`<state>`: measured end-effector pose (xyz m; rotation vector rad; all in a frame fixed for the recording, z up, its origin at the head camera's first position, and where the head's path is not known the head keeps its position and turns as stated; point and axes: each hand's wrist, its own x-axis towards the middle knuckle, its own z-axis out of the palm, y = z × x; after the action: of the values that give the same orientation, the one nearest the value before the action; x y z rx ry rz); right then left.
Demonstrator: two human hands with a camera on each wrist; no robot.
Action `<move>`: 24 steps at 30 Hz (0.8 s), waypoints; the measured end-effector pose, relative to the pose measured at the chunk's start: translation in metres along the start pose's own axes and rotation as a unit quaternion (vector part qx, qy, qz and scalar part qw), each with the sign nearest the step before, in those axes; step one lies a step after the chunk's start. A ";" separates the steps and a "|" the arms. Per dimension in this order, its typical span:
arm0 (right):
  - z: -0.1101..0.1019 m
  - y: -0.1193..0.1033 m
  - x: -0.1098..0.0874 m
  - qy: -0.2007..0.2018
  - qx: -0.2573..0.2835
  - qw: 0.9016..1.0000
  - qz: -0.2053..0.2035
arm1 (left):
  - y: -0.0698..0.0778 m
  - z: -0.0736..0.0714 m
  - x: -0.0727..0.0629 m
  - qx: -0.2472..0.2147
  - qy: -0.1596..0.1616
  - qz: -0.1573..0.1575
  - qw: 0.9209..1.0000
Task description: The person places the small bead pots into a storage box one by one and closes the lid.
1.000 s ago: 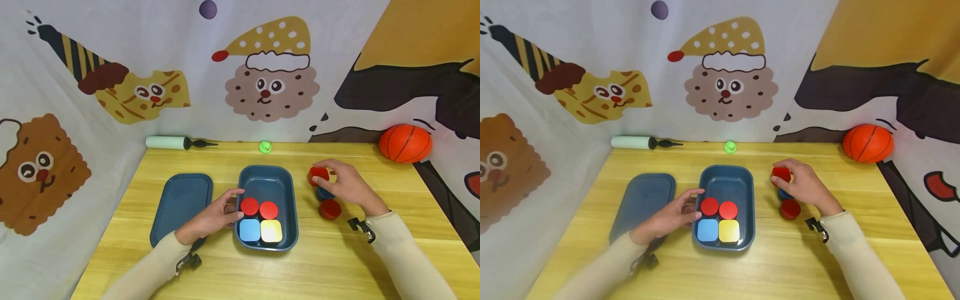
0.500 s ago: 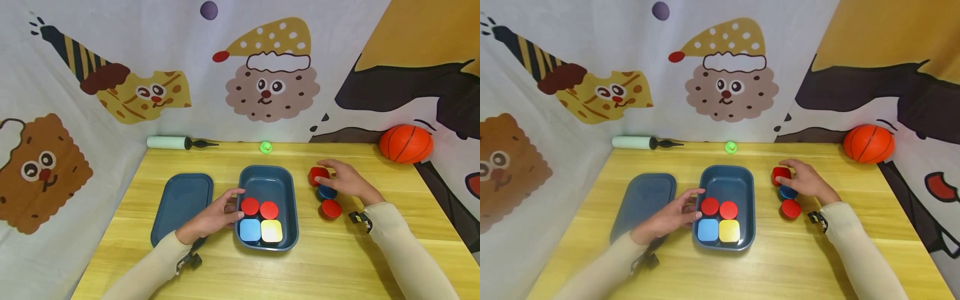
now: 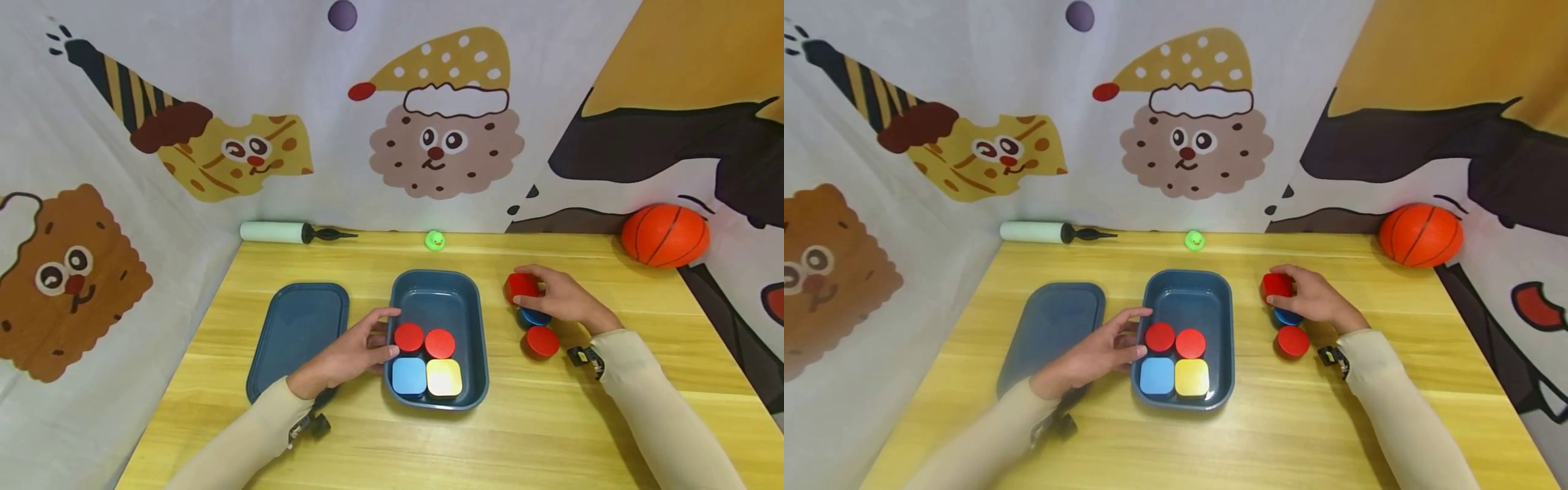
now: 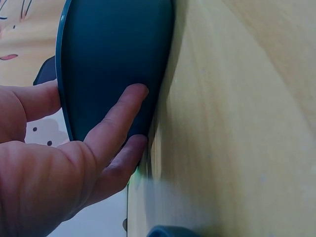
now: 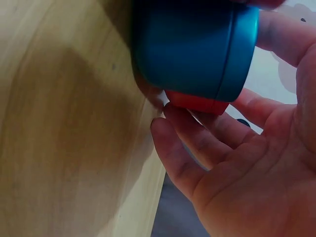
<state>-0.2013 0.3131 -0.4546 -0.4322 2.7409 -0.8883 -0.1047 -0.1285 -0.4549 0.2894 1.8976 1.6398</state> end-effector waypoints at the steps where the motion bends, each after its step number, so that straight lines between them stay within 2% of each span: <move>1: 0.000 0.000 0.000 0.002 -0.002 1.000 -0.001 | 0.000 0.000 0.000 0.000 0.000 0.000 1.000; 11: -0.002 -0.001 0.000 0.032 -0.014 0.999 0.009 | 0.000 0.001 0.000 0.004 0.002 -0.001 1.000; 24: -0.013 -0.045 -0.013 0.085 0.001 0.996 -0.016 | -0.001 0.000 0.001 0.005 -0.001 0.000 1.000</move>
<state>-0.1842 0.2899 -0.4156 -0.4185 2.8935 -0.9788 -0.1051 -0.1278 -0.4559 0.2955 1.9045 1.6312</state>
